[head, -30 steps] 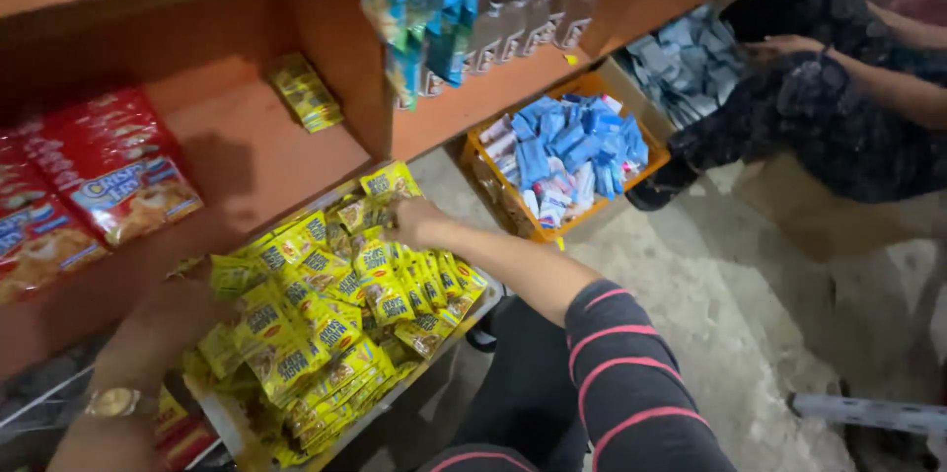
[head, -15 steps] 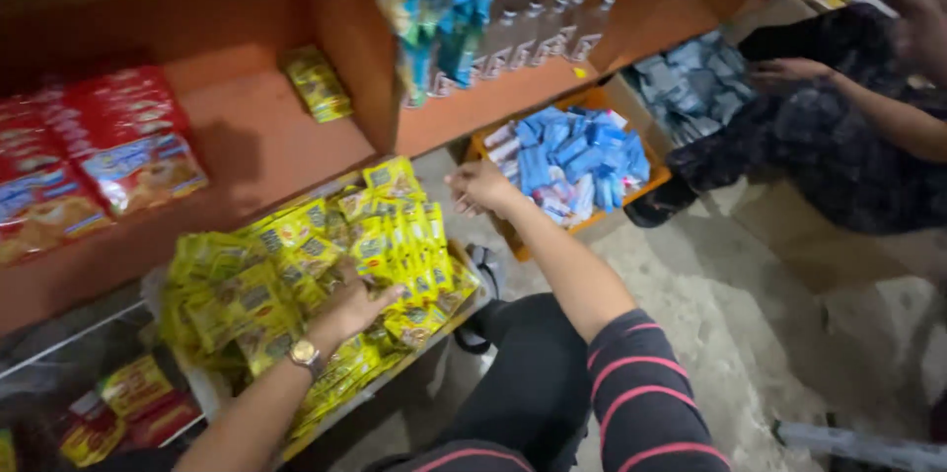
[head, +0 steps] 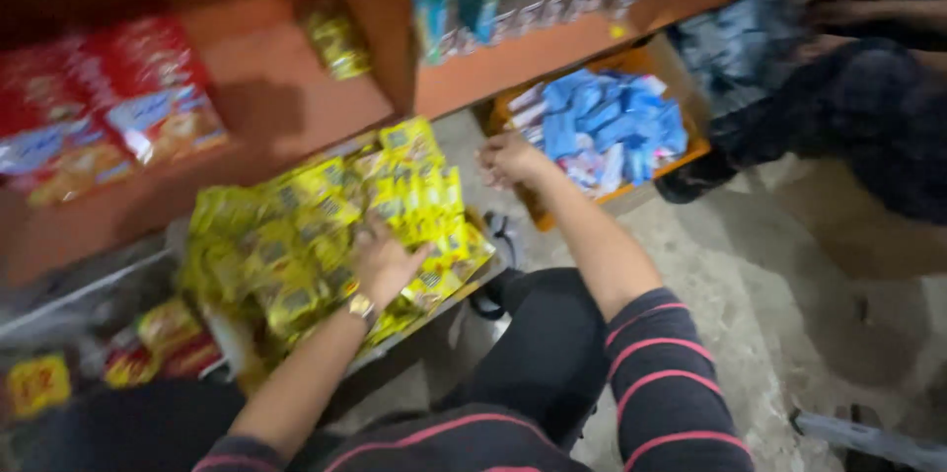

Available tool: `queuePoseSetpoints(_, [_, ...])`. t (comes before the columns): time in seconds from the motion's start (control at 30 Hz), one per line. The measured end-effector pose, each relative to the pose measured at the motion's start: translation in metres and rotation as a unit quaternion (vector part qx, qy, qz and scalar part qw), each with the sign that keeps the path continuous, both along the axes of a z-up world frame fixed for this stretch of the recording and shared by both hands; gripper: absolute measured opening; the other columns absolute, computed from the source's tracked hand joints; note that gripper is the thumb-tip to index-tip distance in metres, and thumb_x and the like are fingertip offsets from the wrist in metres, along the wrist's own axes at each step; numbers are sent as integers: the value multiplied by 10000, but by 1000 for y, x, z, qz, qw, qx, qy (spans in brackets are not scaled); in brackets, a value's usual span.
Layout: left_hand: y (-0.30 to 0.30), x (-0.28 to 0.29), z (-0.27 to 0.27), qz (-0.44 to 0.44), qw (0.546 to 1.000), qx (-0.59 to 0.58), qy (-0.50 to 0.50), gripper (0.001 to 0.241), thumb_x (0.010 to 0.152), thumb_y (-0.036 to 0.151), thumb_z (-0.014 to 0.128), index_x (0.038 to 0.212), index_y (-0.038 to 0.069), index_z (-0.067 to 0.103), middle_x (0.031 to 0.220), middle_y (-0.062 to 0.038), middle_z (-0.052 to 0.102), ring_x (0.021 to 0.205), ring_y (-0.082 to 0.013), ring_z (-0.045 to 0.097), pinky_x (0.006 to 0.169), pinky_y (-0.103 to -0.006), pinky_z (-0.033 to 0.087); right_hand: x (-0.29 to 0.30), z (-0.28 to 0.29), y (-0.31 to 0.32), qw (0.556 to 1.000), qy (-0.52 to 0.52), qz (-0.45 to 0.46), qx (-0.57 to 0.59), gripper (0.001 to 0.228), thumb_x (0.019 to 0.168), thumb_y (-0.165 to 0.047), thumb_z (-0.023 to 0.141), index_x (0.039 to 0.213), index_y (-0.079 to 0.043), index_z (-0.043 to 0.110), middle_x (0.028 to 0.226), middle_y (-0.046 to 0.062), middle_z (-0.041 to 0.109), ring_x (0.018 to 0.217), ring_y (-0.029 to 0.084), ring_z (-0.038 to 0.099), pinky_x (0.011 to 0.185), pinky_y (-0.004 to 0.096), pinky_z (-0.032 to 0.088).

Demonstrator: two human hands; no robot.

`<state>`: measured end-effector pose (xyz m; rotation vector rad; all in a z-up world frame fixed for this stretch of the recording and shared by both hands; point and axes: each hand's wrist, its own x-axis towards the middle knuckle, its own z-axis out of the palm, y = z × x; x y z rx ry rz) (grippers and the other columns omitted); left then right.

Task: Organizing and sorting various seasoning and condiment packets on retail store shelves.

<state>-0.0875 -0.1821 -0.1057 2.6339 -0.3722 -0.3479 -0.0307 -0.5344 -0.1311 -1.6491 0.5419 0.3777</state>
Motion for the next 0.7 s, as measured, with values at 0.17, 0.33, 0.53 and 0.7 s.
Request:
queuePoseSetpoints(0.17, [-4, 14, -4, -14, 999, -29, -13, 1321, 698, 668, 802, 1513, -136, 142, 1365, -339, 528, 1199, -434, 562, 1048, -523, 437, -12, 51, 42, 986, 81, 128, -75, 325, 947, -231, 667, 1190, -16, 685, 911, 141, 733, 628, 263, 758, 526, 424, 646])
queuePoseSetpoints(0.33, [5, 22, 15, 32, 993, -101, 55, 1207, 720, 486, 815, 1551, -96, 162, 1309, -344, 577, 1172, -456, 605, 1012, -487, 498, -4, 49, 49, 980, 96, 166, -50, 375, 962, -200, 677, 1260, 24, 636, 923, 180, 735, 685, 267, 732, 579, 438, 638])
queuePoseSetpoints(0.53, [15, 32, -20, 53, 973, -190, 119, 1066, 755, 368, 816, 1531, -77, 235, 1287, -323, 615, 1169, -443, 631, 1029, -450, 506, 6, 53, 68, 984, 91, 152, -19, 518, 924, -168, 703, 1358, 14, 487, 989, 179, 741, 780, 289, 737, 637, 437, 634])
queuePoseSetpoints(0.7, [21, 23, 28, 68, 946, -255, 190, 947, 795, 356, 753, 1533, -30, 303, 1248, -265, 684, 1140, -380, 698, 1009, -423, 553, -3, 61, 95, 985, 108, 120, -58, 509, 978, -312, 626, 1358, 19, 549, 1005, 174, 747, 770, 279, 758, 637, 406, 647])
